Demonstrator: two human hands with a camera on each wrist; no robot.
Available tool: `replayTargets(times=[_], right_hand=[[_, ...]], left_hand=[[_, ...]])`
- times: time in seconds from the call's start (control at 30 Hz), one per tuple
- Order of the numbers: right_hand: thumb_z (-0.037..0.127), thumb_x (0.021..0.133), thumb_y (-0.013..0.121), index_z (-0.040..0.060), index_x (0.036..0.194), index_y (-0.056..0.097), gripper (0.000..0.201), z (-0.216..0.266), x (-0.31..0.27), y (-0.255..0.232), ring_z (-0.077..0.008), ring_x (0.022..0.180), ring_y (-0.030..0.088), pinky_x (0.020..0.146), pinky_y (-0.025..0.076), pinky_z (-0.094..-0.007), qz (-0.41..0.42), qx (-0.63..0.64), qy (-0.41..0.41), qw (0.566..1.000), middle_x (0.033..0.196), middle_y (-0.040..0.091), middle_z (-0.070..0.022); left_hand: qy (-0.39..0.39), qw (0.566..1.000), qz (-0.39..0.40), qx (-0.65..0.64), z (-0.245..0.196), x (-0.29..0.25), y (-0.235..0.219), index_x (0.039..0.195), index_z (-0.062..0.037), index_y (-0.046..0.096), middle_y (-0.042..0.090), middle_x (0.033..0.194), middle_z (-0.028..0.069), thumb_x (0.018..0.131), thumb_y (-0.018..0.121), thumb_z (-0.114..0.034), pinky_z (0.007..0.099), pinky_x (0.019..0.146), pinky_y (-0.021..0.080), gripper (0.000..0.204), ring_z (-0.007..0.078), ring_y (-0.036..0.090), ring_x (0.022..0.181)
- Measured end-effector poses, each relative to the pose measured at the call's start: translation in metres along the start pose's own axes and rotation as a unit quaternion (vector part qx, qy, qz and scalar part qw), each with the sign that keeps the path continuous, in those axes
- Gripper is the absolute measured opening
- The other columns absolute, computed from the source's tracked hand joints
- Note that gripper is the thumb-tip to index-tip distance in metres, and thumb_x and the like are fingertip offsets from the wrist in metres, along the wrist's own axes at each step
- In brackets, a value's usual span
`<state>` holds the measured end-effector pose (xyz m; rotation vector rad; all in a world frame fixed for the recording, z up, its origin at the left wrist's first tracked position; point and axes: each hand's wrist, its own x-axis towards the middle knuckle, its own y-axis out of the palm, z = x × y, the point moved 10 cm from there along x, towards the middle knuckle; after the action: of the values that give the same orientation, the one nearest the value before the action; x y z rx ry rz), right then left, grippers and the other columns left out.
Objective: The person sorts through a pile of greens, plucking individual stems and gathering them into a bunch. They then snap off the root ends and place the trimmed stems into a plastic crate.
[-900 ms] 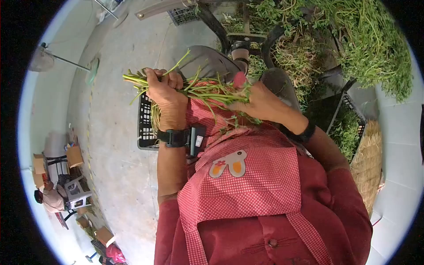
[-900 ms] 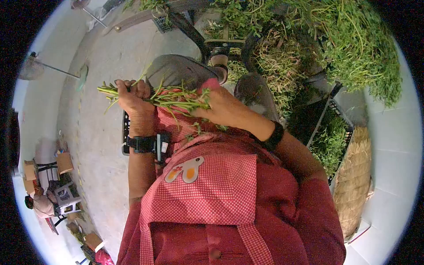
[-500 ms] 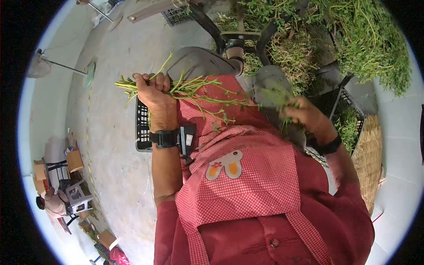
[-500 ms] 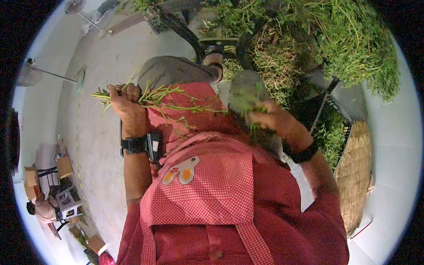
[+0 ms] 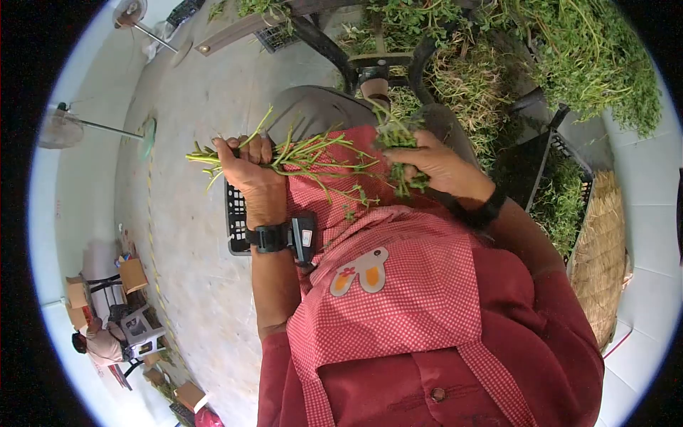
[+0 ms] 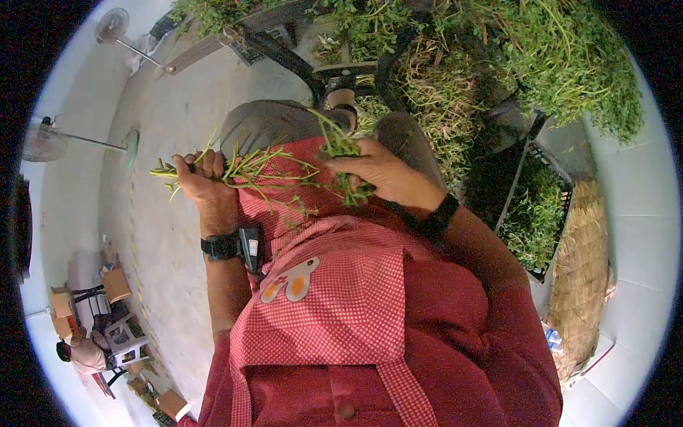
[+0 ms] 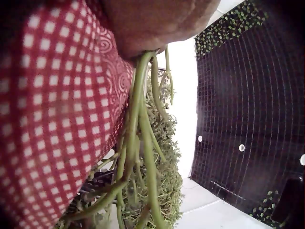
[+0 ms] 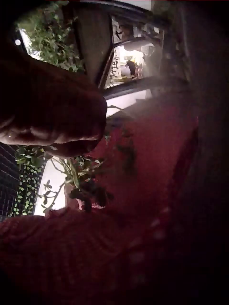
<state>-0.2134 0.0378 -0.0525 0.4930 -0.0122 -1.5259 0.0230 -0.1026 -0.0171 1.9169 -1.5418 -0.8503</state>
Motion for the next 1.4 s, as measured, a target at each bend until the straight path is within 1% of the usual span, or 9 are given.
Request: replayTargets(times=[0.13,0.27,0.57,0.63,0.67,0.73,0.87,1.33,1.4], right_hand=[[0.021,0.078,0.067,0.0078,0.114,0.055,0.040,-0.005,0.020,0.036,-0.0039,0.064,0.049,0.049,0.038,-0.0203,0.107,0.004,-0.022,0.994,0.083,0.056,0.0044],[0.023,0.078,0.067,0.0078,0.114,0.056,0.041,0.011,0.020,0.043,-0.0040,0.062,0.048,0.049,0.037,-0.0216,0.089,-0.075,-0.054,0.992,0.080,0.057,0.0042],[0.029,0.078,0.067,0.0054,0.102,0.061,0.034,0.009,-0.023,-0.014,-0.0064,0.059,0.050,0.049,0.039,-0.0227,0.030,-0.254,0.050,0.965,0.076,0.059,0.0022],[0.030,0.078,0.067,0.0054,0.097,0.062,0.032,-0.004,-0.032,-0.018,-0.0064,0.059,0.050,0.048,0.039,-0.0229,0.142,-0.402,0.056,0.903,0.078,0.061,0.0011],[0.030,0.078,0.067,0.0054,0.097,0.062,0.032,-0.002,-0.036,-0.027,-0.0064,0.059,0.050,0.048,0.039,-0.0229,0.142,-0.404,0.054,0.902,0.078,0.061,0.0011],[0.029,0.077,0.067,0.0051,0.097,0.061,0.032,0.007,-0.056,-0.068,-0.0063,0.057,0.050,0.048,0.039,-0.0226,-0.019,-0.191,0.061,0.980,0.078,0.061,0.0005],[0.028,0.080,0.064,0.0056,0.097,0.059,0.028,0.026,-0.051,-0.068,-0.0061,0.059,0.049,0.050,0.039,-0.0215,-0.089,-0.148,0.016,0.985,0.081,0.061,0.0005],[0.028,0.083,0.063,0.0091,0.107,0.058,0.031,-0.033,0.024,-0.010,-0.0070,0.066,0.047,0.054,0.038,-0.0228,0.035,-0.061,-0.001,0.998,0.087,0.054,0.0008],[0.028,0.083,0.062,0.0079,0.104,0.058,0.029,-0.035,0.033,-0.015,-0.0066,0.065,0.048,0.051,0.038,-0.0230,-0.006,-0.168,-0.057,0.984,0.080,0.054,0.0011]], left_hand=[[0.007,1.000,0.000,-0.004,-0.002,-0.001,0.000,0.066,-0.0123,0.041,0.032,0.050,-0.0030,0.091,0.047,-0.039,0.0241,0.036,0.020,0.037,0.0094,0.020,0.040],[-0.011,0.999,0.034,-0.014,0.002,0.004,0.002,0.066,-0.0128,0.042,0.032,0.051,-0.0032,0.091,0.047,-0.040,0.0245,0.037,0.020,0.037,0.0094,0.020,0.041],[-0.015,0.999,0.036,0.013,0.004,-0.001,0.004,0.067,-0.0135,0.041,0.029,0.051,-0.0040,0.091,0.045,-0.042,0.0237,0.038,0.018,0.037,0.0092,0.018,0.042],[-0.010,0.999,0.047,-0.001,0.000,0.004,0.007,0.067,-0.0136,0.041,0.029,0.051,-0.0041,0.091,0.045,-0.041,0.0238,0.038,0.017,0.037,0.0092,0.018,0.042],[-0.004,1.000,0.020,0.020,-0.003,0.005,0.003,0.067,-0.0139,0.040,0.027,0.050,-0.0034,0.092,0.043,-0.041,0.0253,0.039,0.017,0.037,0.0102,0.018,0.042],[-0.010,0.999,-0.008,0.048,0.001,0.001,-0.009,0.067,-0.0142,0.040,0.026,0.049,-0.0027,0.093,0.040,-0.041,0.0268,0.039,0.017,0.037,0.0113,0.019,0.042],[-0.003,0.999,0.047,-0.011,0.001,0.001,0.001,0.066,-0.0129,0.042,0.028,0.048,-0.0037,0.092,0.046,-0.039,0.0240,0.036,0.018,0.036,0.0089,0.018,0.040],[0.001,0.999,0.027,0.017,-0.001,-0.002,0.001,0.067,-0.0128,0.041,0.031,0.050,-0.0015,0.091,0.045,-0.041,0.0251,0.037,0.020,0.037,0.0099,0.021,0.042],[0.000,0.999,0.042,0.012,-0.001,0.002,-0.001,0.067,-0.0127,0.040,0.030,0.050,-0.0018,0.091,0.045,-0.041,0.0251,0.037,0.020,0.037,0.0097,0.021,0.042]])
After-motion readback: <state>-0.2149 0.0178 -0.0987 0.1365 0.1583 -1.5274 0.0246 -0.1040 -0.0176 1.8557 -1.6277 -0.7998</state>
